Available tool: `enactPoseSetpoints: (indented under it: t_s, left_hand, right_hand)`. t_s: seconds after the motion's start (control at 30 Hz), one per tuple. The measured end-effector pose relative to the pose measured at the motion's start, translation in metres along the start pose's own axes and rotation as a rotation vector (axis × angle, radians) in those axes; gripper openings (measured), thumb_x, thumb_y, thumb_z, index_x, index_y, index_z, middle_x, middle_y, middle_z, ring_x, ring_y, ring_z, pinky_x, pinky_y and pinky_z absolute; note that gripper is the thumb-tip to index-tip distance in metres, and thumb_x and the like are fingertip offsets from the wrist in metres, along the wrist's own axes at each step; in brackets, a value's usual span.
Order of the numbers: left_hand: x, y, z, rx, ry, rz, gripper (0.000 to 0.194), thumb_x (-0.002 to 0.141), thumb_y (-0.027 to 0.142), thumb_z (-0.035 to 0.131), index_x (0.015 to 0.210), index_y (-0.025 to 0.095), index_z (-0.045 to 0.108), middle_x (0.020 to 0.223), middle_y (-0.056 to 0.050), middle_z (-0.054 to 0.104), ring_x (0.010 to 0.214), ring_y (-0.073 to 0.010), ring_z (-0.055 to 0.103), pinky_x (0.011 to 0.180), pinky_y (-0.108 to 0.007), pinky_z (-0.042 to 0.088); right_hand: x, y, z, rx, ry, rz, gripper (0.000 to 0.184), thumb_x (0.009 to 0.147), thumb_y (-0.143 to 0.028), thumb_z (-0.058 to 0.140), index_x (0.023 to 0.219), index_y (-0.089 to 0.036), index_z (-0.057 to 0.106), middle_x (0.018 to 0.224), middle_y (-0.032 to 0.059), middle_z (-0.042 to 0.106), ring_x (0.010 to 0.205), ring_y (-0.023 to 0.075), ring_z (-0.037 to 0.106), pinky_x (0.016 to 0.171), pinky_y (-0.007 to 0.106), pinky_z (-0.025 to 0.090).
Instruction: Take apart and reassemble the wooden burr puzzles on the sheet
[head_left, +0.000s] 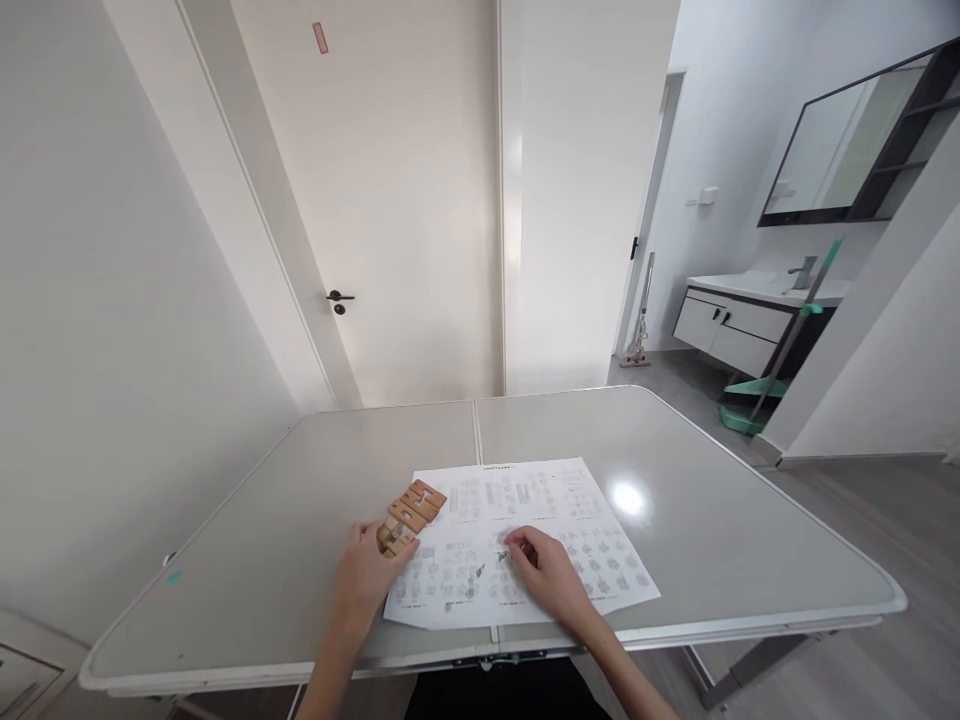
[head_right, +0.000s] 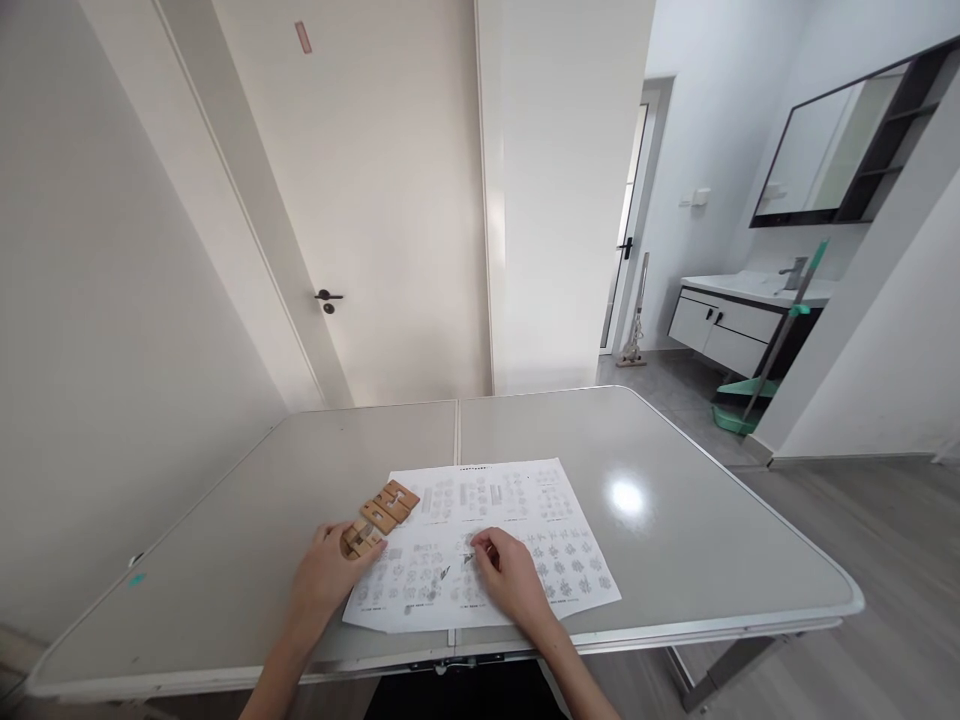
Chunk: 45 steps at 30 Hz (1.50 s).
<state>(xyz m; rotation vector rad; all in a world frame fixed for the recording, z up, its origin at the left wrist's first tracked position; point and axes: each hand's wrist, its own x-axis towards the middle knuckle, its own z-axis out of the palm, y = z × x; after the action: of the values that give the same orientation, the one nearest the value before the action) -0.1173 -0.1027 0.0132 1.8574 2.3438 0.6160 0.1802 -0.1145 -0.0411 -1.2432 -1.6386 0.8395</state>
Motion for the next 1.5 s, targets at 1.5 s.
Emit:
enactPoseSetpoints:
  t_s: [1.5]
  left_hand:
    - [-0.001,-0.058,0.003,-0.272,-0.024,0.074,0.040,0.088,0.058,0.050,0.096,0.025,0.072,0.077,-0.001,0.076,0.067,-0.0219,0.069,0.067,-0.030,0.053]
  right_hand:
    - [-0.032,0.032,-0.059,-0.029,0.172,0.181,0.040,0.096,-0.060,0.049,0.090,-0.024,0.066,0.070,0.0024,0.066,0.061,0.0211,0.061,0.061,0.030,0.047]
